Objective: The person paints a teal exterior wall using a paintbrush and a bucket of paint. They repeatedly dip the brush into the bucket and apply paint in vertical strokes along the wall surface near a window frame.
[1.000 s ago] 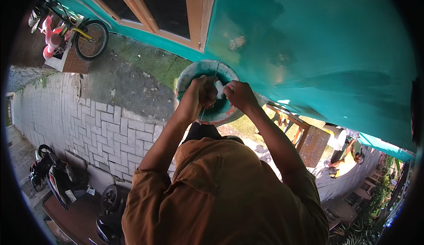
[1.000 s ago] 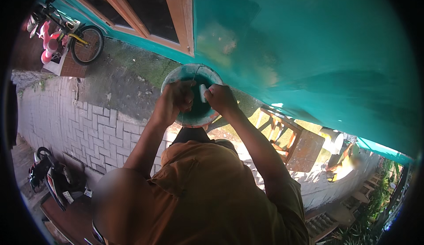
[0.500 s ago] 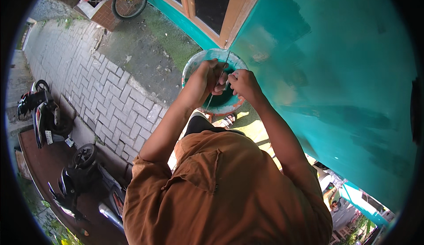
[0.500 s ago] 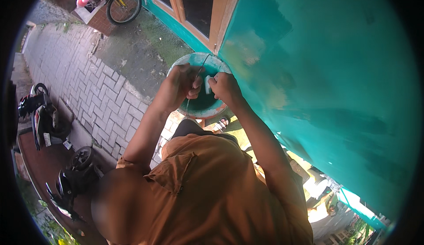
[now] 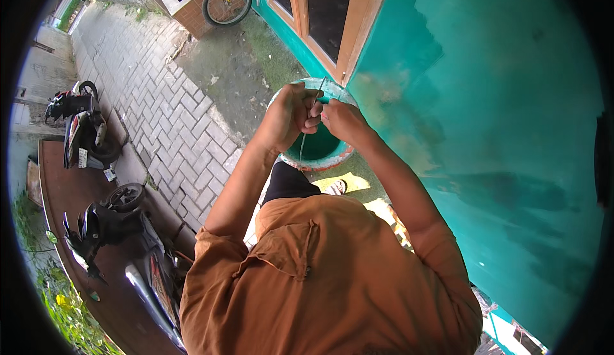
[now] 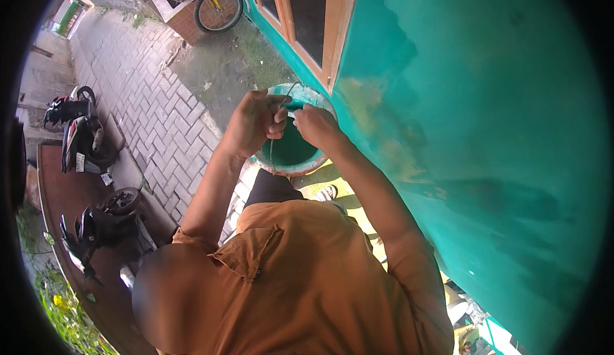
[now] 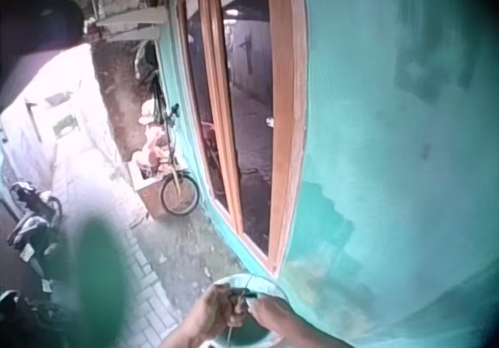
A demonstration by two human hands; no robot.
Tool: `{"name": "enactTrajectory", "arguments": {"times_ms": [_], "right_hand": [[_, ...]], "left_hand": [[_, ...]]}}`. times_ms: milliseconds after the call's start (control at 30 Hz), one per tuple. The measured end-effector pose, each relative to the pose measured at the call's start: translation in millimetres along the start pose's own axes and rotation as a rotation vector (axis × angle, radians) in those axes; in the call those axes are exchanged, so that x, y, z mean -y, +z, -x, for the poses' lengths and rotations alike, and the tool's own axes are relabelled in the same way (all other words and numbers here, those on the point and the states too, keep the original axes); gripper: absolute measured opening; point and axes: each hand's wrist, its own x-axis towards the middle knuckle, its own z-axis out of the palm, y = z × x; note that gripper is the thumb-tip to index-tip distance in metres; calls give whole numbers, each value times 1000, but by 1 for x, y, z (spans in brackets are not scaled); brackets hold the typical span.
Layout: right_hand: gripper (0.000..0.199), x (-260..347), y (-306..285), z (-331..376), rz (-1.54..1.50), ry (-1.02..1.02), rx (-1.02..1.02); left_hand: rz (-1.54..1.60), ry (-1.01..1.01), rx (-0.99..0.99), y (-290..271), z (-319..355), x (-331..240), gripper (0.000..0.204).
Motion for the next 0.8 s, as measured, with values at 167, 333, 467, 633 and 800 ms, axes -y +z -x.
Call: {"name": "enactTrajectory", "arguments": {"times_ms": [167,333,467,633,800], "right_hand": [[15,2,-13,-1,64,-41,20],[17,0,-19,-12,80,-9,-77],[24,15,-30,-29,-141,231,-107],[23,11,9,-59,-408,383,-163],[13,65,-6,-80,-781,481,20]], "left_hand": [[25,7,25,0,-6,-8,49],[35,-26,45,-5,-20,-23,50],[57,-14,87,-11,-28,-43,51],[30,-20,118,-22,-38,-63,50],[5,-11,124,-33,-30,-71,50]]}}
